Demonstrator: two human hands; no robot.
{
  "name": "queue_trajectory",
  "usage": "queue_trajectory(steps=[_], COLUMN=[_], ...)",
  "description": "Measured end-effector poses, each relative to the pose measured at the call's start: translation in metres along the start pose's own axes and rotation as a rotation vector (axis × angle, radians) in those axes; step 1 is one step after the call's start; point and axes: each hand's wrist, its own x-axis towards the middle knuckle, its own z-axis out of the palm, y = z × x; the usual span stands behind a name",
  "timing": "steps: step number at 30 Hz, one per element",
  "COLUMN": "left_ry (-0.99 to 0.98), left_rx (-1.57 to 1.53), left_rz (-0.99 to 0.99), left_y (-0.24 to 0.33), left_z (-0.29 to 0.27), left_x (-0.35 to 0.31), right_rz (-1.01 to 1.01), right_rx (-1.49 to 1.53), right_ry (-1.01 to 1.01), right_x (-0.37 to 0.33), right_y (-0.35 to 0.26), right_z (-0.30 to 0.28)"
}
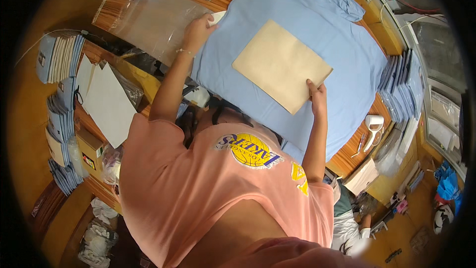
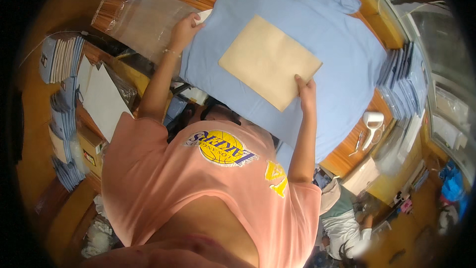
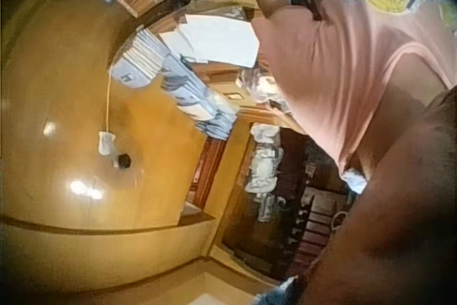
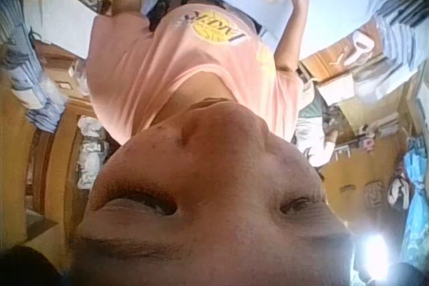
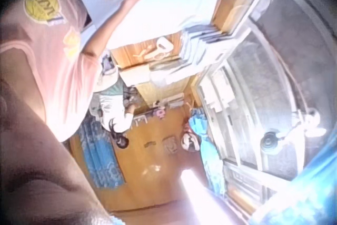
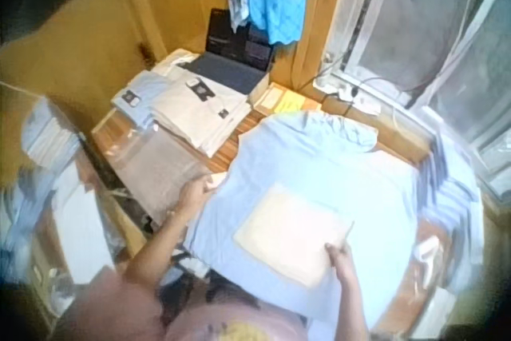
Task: The person folds a light blue shirt, places it into a clear plastic bag, and secures it with a rubber band. They then write in a notebook before folding another shirt and placing a cardboard insert inside it.
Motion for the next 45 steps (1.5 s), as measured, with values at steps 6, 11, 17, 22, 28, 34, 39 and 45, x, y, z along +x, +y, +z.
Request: queue_trajectory(steps=[6, 11, 17, 22, 28, 34, 39, 45], left_ry=[0.073, 0.071, 0.172, 0.174, 0.241, 0.340, 0.135, 0.107], left_rx=[-0.223, -0.098, 0.341, 0.454, 0.038, -0.113, 0.070, 0.171], left_rz=[0.143, 0.020, 0.424, 0.486, 0.364, 0.322, 0.396, 0.331], left_y=[-0.025, -0.012, 0.004, -0.002, -0.011, 0.007, 0.041, 0.045], left_z=[0.007, 0.013, 0.021, 0.021, 0.001, -0.014, 0.025, 0.062], left_x=[0.009, -0.001, -0.002, 0.020, 0.016, -0.037, -0.072, -0.081], right_rz=[-0.046, -0.073, -0.164, -0.203, -0.154, -0.096, -0.087, -0.041], right_rx=[0.032, 0.039, 0.160, 0.232, 0.254, 0.213, 0.166, -0.126], right_ry=[-0.046, -0.047, -0.093, -0.141, -0.193, -0.188, -0.195, -0.200], right_x=[-0.003, -0.008, -0.010, 0.008, 0.052, 0.066, 0.070, 0.081], right_y=[-0.011, -0.017, -0.044, -0.070, -0.071, -0.068, -0.065, -0.065], right_z=[0.003, 0.001, 0.002, 0.032, 0.072, 0.080, 0.080, 0.079])
